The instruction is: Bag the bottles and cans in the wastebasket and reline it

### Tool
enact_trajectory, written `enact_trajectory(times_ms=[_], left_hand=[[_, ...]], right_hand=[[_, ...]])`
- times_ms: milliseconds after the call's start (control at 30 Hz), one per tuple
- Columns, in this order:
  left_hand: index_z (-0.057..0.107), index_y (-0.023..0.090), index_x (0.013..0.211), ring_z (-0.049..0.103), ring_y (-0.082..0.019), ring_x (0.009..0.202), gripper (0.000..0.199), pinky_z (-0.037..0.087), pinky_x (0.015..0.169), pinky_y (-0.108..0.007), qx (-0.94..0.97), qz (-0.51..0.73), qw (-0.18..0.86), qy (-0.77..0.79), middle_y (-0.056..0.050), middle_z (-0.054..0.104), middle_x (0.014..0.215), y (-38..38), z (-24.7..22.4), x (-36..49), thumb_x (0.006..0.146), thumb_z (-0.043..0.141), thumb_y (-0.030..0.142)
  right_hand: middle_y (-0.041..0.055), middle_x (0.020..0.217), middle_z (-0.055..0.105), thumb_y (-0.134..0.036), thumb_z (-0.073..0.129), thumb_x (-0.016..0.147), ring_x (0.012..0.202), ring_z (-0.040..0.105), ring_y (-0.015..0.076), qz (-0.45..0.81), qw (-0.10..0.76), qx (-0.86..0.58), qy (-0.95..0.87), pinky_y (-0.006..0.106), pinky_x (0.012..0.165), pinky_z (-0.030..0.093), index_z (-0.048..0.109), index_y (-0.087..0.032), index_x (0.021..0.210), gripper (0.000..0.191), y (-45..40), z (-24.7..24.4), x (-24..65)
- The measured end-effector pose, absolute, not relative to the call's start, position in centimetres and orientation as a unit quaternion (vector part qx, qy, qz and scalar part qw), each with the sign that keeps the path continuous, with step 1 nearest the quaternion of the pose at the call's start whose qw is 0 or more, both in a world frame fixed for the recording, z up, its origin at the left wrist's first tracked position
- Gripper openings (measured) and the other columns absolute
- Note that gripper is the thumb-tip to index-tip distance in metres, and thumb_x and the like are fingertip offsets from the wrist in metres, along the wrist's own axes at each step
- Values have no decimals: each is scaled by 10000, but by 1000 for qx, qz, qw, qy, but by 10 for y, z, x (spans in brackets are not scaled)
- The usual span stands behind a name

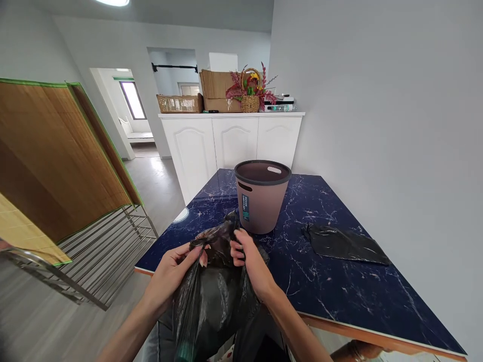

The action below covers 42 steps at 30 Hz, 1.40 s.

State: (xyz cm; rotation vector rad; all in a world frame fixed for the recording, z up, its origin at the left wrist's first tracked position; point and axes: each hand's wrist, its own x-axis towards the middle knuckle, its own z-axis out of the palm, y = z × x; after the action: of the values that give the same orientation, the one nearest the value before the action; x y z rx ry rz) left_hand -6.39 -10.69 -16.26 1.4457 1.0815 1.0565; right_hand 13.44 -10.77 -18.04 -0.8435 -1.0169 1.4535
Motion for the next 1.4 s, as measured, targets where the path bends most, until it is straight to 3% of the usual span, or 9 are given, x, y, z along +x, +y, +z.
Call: enact_trajectory(times_ms=[100,200,267,433,633,767,933,1133,1400], left_hand=[[708,175,743,563,-183,709,486,444,661,-260,596,447,489,454,-26,678,756,-107,-161,-60,895,707,637],[785,194,868,639,-245,854,362,517,837,-337,668,431,420,436,-56,750,873,-109,-158,-54,946,666,527],[806,218,864,653,-259,898,313,513,916,-365,717,422,358,424,-59,762,880,-111,-156,-50,984,624,443],[780,240,773,651,-250,823,332,485,811,-332,769,369,291,434,-53,764,813,-117,-157,-46,1012,614,399],[796,239,829,663,-277,962,255,458,951,-367,792,326,292,426,-65,771,924,-112,-164,-54,961,705,437],[775,235,857,673,-250,962,231,455,946,-339,792,283,365,400,-46,775,962,-103,-156,-67,990,622,346],[734,216,947,647,-221,907,276,466,833,-300,769,291,406,399,-39,739,950,-100,-147,-73,1036,544,396],[557,243,1063,628,-176,788,145,452,829,-282,752,345,386,408,39,675,773,-110,-149,-68,1045,578,385],[703,197,871,669,-254,970,602,487,923,-338,732,316,384,465,-44,736,892,-99,-137,-55,1091,327,613]], right_hand=[[42,1075,683,-594,731,914,995,661,208,558,513,-399,-517,321,873,541,647,-274,1170,418,-113,-180,130],[66,1300,692,-524,744,939,1259,627,268,491,464,-397,-622,406,1102,464,672,-280,1252,404,-118,-175,123],[51,1084,745,-531,678,988,1125,676,265,445,464,-397,-655,407,1077,471,724,-256,1011,280,-118,-173,118],[-13,526,433,-720,418,1046,534,494,176,468,474,-471,-578,322,606,449,397,-261,547,678,-112,-179,112],[-31,576,429,-782,486,992,561,434,156,509,500,-423,-559,293,564,409,423,-254,630,642,-111,-183,119],[23,834,671,-611,516,1062,794,615,204,464,440,-351,-684,315,757,485,712,-250,879,450,-115,-170,142],[27,942,752,-342,652,1024,856,700,234,322,416,-357,-772,327,769,487,737,-301,1040,95,-117,-167,161],[33,980,797,-86,607,842,915,768,262,164,464,-463,-738,321,721,497,660,-284,1005,262,-115,-189,151],[61,935,705,-25,615,900,845,661,209,-116,614,-380,-682,320,713,497,641,-253,889,230,-106,-194,127]])
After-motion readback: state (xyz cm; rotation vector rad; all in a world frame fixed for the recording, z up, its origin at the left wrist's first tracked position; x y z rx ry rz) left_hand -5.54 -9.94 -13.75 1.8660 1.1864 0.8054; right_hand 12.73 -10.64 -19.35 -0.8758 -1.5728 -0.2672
